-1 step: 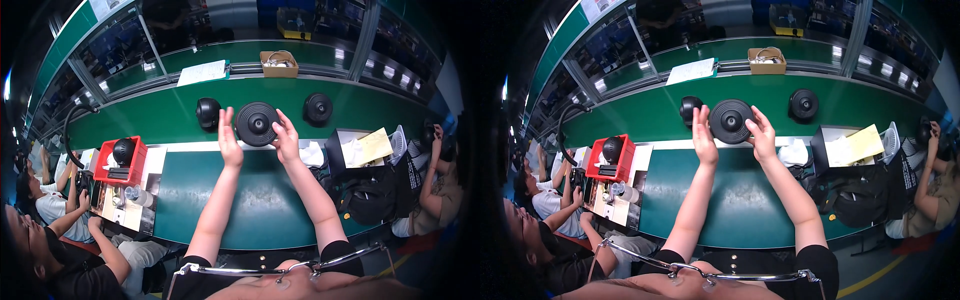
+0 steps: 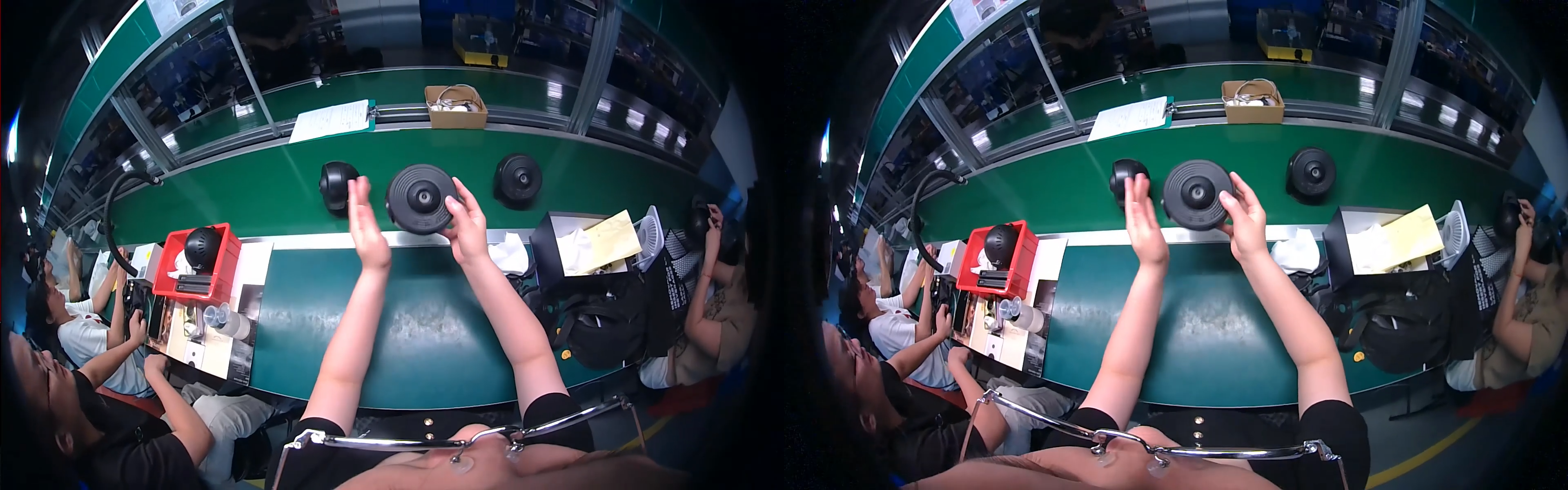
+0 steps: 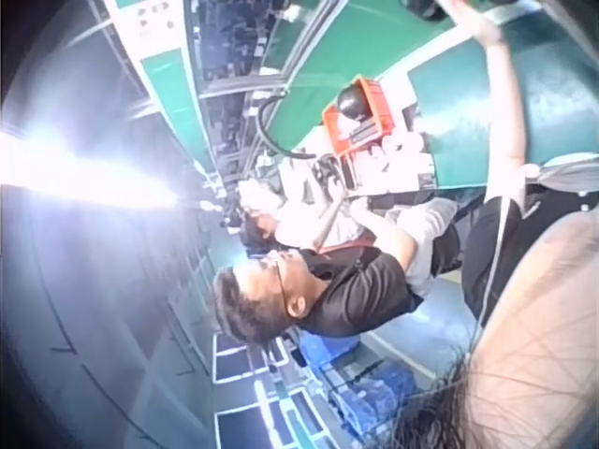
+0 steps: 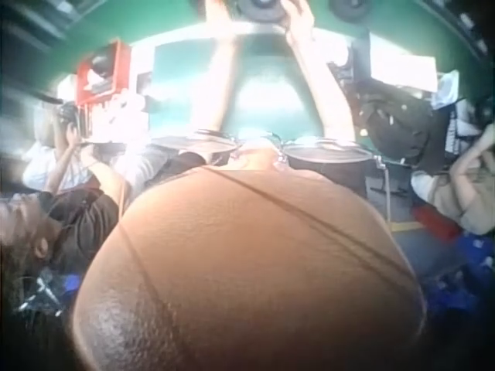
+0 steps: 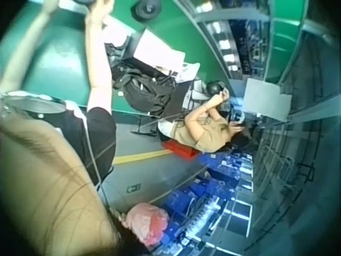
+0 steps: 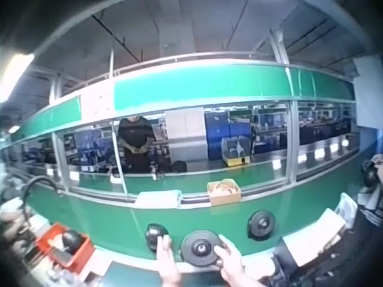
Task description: Cleaning and inspecting black dome-shaped camera housing components with a cloth at an assembly station.
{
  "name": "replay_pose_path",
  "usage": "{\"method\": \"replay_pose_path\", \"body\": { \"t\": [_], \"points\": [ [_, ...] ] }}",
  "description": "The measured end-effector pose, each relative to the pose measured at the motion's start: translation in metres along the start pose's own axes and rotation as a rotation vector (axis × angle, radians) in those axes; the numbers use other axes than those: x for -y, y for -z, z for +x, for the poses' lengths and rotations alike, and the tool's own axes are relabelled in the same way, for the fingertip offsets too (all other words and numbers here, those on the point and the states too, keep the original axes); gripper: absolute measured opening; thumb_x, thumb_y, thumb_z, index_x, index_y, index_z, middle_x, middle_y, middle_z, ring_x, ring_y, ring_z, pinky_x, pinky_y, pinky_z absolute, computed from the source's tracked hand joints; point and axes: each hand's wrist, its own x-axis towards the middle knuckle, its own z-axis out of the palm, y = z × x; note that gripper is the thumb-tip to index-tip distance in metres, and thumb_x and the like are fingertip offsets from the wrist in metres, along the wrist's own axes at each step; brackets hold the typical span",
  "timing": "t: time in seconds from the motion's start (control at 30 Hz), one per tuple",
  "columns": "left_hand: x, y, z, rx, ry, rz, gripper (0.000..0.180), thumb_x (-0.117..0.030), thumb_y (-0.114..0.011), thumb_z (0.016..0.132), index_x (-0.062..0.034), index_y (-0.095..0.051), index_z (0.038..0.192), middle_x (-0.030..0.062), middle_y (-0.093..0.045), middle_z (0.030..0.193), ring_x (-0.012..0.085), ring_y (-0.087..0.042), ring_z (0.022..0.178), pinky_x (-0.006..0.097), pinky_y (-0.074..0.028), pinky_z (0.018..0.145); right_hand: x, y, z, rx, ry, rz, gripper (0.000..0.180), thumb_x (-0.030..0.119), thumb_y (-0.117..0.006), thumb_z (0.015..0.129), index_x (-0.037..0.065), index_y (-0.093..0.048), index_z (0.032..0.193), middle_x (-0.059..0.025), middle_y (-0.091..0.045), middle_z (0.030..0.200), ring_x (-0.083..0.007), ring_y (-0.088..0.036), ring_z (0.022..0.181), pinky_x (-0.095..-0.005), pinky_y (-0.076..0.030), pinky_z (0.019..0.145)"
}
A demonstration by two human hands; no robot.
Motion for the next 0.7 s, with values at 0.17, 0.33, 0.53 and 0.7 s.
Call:
{"method": "replay_pose_path", "body": {
  "t": [0.17,0.33,0.53,0.7],
  "points": [
    [0.069,0.069,0.048,-0.329,-0.069,0.813,0.080,-0.032,-0.066,0.077,-0.0019,-0.023,0.137,0.0286,-0.017,0.138,0.0406,-0.020,0.130,0.044,-0.021,0.105,-0.025,0.020,0.063,-0.302,-0.100,0.177,0.076,0.025,-0.065,0.079,0.012,-0.017,0.137,-0.0166,-0.034,0.130,-0.0339,-0.045,0.112,-0.0619,-0.042,0.080],
    [0.094,0.119,0.113,-0.293,0.235,0.964,0.096,-0.052,-0.072,0.062,-0.0026,-0.032,0.134,0.0265,-0.038,0.130,0.0360,-0.040,0.120,0.039,-0.034,0.098,-0.064,0.044,0.084,-0.441,-0.092,-0.196,0.075,0.043,-0.070,0.073,0.004,-0.033,0.125,-0.0164,-0.042,0.122,-0.0343,-0.047,0.109,-0.0517,-0.047,0.081],
    [0.060,0.130,0.143,-0.059,0.856,0.369,0.097,-0.031,-0.081,0.055,-0.0088,-0.030,0.134,0.0166,-0.048,0.120,0.0290,-0.051,0.106,0.046,-0.042,0.086,-0.082,0.030,0.007,-0.092,-0.327,-0.266,0.037,0.024,-0.064,0.081,0.003,-0.050,0.109,-0.0075,-0.057,0.096,-0.0185,-0.059,0.080,-0.0274,-0.049,0.060],
    [0.036,0.121,0.099,-0.129,0.701,0.193,0.066,-0.030,-0.076,0.063,-0.0103,-0.042,0.116,0.0117,-0.054,0.106,0.0251,-0.058,0.090,0.045,-0.048,0.072,-0.069,-0.014,-0.035,0.300,0.306,-0.791,0.052,0.016,-0.070,0.072,0.004,-0.048,0.117,-0.0142,-0.047,0.116,-0.0226,-0.056,0.097,-0.0303,-0.048,0.077]
  ]
}}
